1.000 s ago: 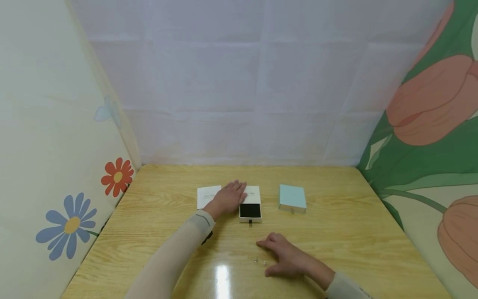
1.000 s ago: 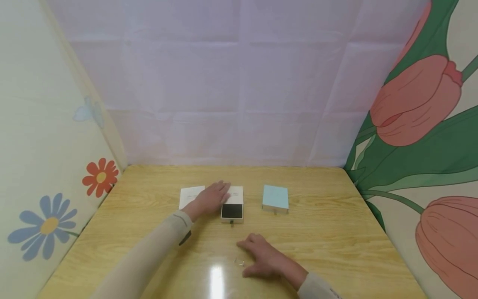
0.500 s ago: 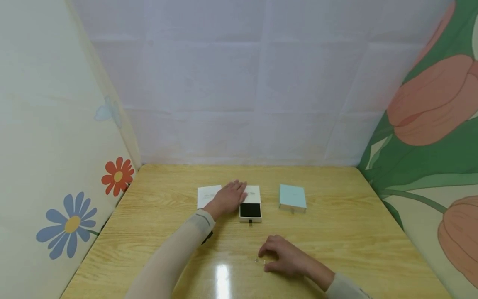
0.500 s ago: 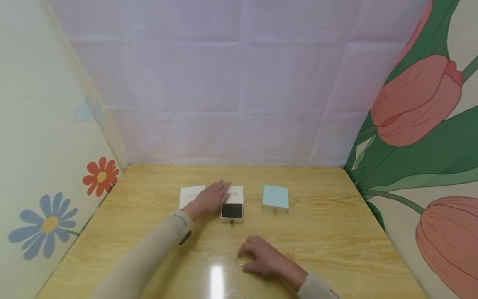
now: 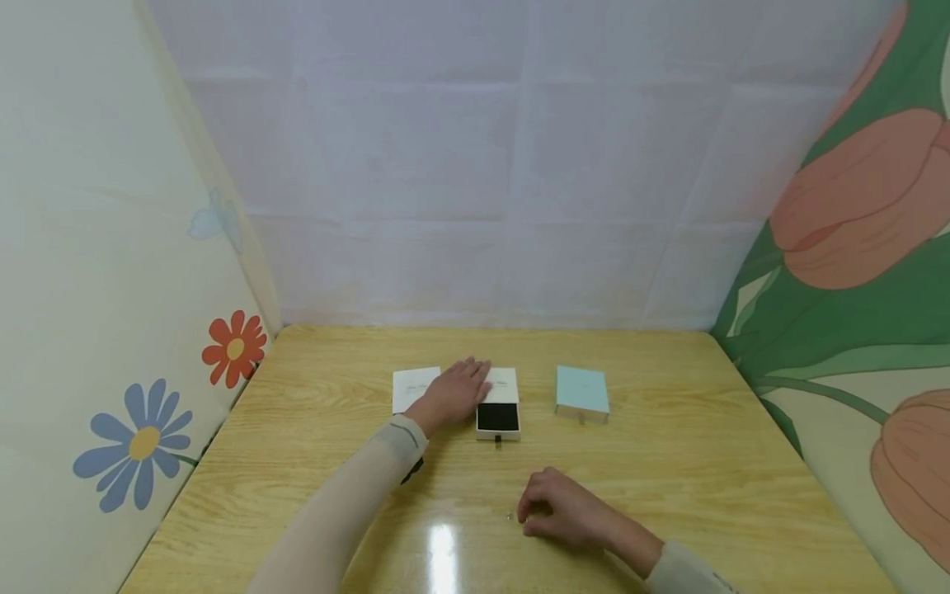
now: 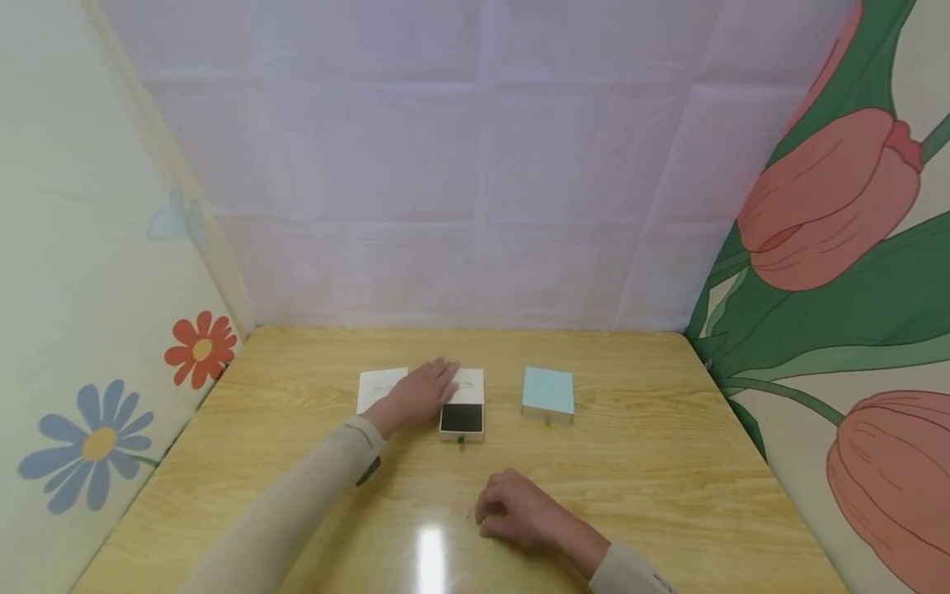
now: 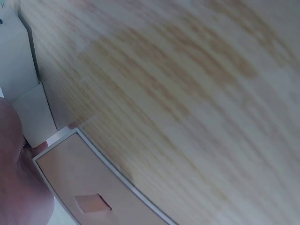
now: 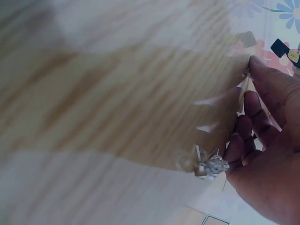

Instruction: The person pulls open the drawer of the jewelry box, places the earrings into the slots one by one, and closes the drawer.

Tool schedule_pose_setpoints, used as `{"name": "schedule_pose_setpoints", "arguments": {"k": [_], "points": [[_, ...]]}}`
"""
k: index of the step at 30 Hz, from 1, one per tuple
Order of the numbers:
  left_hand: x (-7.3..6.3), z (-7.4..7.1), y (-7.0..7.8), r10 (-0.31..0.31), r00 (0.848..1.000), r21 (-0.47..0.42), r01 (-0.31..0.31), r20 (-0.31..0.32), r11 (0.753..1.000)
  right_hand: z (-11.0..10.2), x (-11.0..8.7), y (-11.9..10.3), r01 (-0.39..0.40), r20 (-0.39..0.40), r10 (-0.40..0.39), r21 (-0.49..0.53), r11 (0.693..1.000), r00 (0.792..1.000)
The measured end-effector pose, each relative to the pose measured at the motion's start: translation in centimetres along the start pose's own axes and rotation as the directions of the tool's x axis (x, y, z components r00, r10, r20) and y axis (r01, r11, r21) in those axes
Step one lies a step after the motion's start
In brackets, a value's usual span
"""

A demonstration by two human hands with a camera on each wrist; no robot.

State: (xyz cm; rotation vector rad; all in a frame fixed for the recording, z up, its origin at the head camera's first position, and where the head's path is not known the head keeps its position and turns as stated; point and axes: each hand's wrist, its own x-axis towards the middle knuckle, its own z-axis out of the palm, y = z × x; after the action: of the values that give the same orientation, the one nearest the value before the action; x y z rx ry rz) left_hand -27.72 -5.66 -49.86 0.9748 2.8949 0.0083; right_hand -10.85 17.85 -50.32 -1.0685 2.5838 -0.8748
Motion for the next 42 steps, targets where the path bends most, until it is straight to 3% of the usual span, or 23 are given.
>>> {"name": "schedule_pose_setpoints", "arguments": {"k": [19, 30, 34, 42], "points": [[0.2, 0.1, -0.2, 0.003, 1.0, 0.001, -0.003, 0.001, 1.0, 0.0, 0.3, -0.1, 0.031, -0.032, -0.033, -0.045, 0.999, 0.999], [0.3, 0.5, -0.2, -0.007, 1.0, -0.002, 0.007, -0.003, 1.0, -0.4, 0.6, -0.7, -0.122, -0.026, 0.127, 0.148, 0.982, 0.992], [0.3, 0.6, -0.2, -0.009, 1.0, -0.008, 0.009, -0.009, 1.0, -0.9, 0.9, -0.8, -0.154, -0.042, 0.161, 0.146, 0.977, 0.986], [0.3, 0.4, -0.2, -0.013, 1.0, -0.009, 0.013, -0.012, 1.0, -2.4, 2.3, -1.0, -0.146, -0.077, 0.155, 0.118, 0.982, 0.985]]}}
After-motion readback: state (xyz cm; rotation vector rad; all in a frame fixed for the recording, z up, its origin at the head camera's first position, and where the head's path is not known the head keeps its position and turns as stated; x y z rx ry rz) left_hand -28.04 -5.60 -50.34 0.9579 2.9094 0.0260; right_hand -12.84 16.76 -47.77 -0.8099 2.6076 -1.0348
